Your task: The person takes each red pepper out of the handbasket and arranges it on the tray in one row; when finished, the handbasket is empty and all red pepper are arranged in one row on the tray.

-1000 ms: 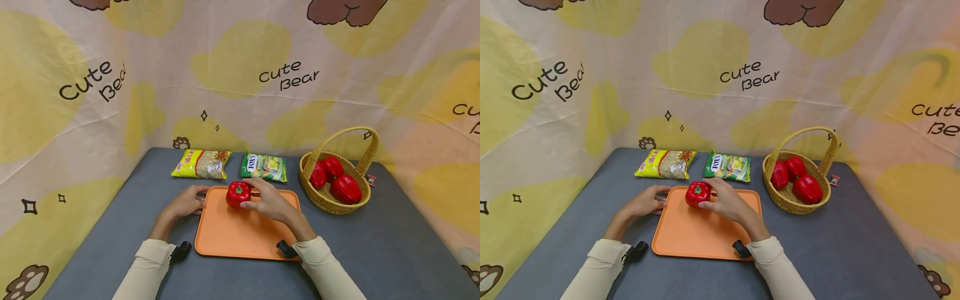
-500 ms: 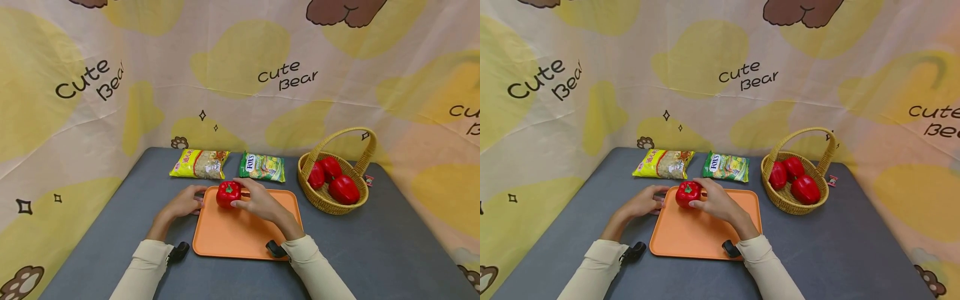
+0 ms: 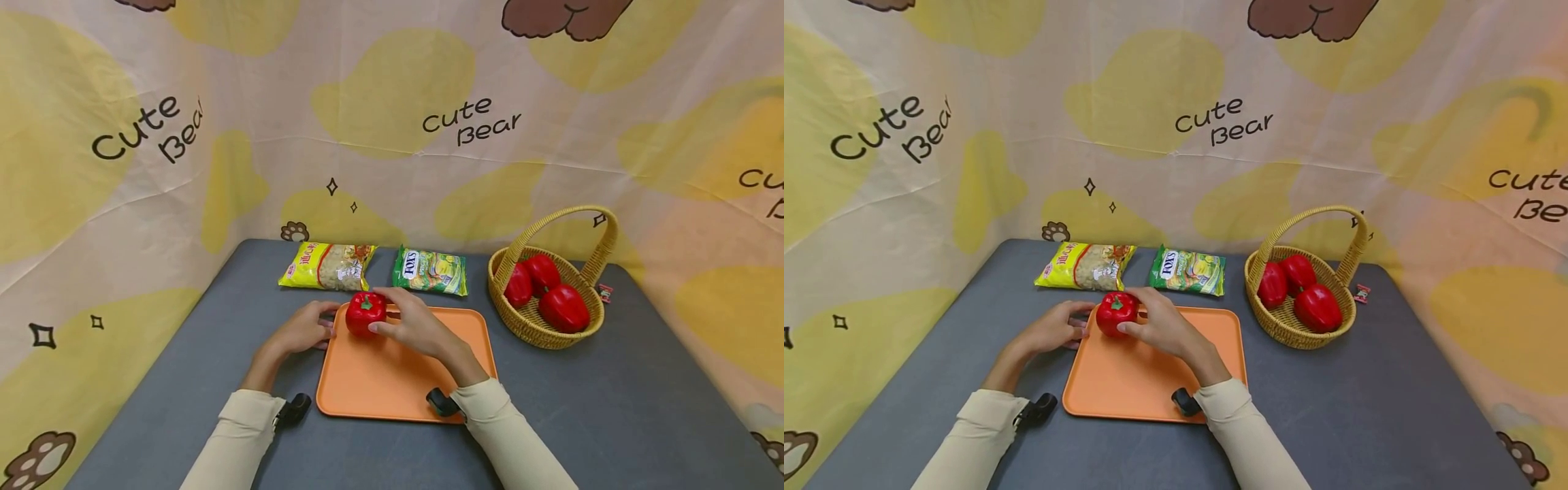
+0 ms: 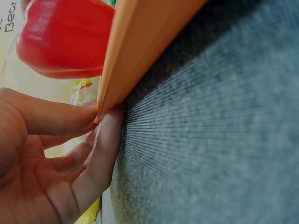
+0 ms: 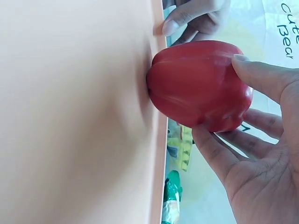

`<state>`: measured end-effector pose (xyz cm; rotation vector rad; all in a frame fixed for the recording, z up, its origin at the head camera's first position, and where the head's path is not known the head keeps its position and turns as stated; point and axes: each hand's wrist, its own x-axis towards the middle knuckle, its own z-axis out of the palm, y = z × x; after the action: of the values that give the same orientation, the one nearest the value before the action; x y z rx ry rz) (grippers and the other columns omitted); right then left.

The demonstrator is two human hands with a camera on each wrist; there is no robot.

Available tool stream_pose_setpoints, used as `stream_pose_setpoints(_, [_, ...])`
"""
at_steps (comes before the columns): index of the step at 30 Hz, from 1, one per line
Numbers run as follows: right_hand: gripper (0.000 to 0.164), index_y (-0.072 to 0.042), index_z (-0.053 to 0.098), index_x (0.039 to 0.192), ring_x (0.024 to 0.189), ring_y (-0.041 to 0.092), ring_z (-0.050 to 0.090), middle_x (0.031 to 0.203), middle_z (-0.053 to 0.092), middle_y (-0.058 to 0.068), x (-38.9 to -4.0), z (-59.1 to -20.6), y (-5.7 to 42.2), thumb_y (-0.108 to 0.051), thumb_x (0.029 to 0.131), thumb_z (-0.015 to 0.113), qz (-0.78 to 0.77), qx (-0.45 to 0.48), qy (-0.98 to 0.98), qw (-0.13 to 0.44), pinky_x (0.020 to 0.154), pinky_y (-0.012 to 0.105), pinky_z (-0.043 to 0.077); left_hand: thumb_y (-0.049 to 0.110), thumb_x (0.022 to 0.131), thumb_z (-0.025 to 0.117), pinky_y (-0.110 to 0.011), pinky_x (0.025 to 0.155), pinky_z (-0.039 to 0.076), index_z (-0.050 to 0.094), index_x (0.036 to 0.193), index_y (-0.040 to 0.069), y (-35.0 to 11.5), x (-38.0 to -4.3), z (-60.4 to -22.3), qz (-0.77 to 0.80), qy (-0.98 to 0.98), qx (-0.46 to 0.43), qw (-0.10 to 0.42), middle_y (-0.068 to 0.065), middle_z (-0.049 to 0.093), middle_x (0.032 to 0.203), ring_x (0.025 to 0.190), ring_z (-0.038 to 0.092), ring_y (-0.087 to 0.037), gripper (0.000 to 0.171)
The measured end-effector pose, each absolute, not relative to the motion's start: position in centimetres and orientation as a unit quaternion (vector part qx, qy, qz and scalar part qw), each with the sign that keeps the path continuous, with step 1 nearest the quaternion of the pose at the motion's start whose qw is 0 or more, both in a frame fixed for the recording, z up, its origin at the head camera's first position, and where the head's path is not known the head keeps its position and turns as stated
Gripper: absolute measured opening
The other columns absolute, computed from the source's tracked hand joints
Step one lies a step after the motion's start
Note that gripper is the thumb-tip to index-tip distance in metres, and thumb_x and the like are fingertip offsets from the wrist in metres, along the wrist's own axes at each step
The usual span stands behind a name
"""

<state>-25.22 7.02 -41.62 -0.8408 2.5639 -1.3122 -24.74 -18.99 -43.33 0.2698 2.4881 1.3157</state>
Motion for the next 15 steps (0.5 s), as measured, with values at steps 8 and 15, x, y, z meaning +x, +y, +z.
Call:
stream_pose_setpoints(8, [0.067, -0.012, 0.051, 0.156, 0.134, 0.028, 0.058, 0.153, 0.055, 0.008, -25.32, -41.55, 6.34, -0.028, 0.097, 0.078, -0.415, -0.275, 0.865, 0.064, 0.108, 0.044, 0.055, -0.004, 0.096, 0.062, -0.038, 0.073, 0.066, 0.048, 0.152, -0.009, -19.03, -24.71, -43.31, 0.460, 0.869, 0.094, 0.155, -0.027, 0.060, 0.143, 0.112, 0.069, -0.032, 0.057])
stream_pose_setpoints(15, [0.068, -0.011, 0.050, 0.157, 0.135, 0.030, 0.057, 0.154, 0.054, 0.009, -25.35, -41.47, 6.01, -0.031, 0.098, 0.077, -0.410, -0.274, 0.868, 0.063, 0.108, 0.045, 0.055, -0.004, 0.097, 0.061, -0.036, 0.073, 0.066, 0.050, 0.152, -0.007, -18.88, -24.75, -43.17, 0.462, 0.869, 0.087, 0.156, -0.026, 0.058, 0.146, 0.113, 0.069, -0.032, 0.056])
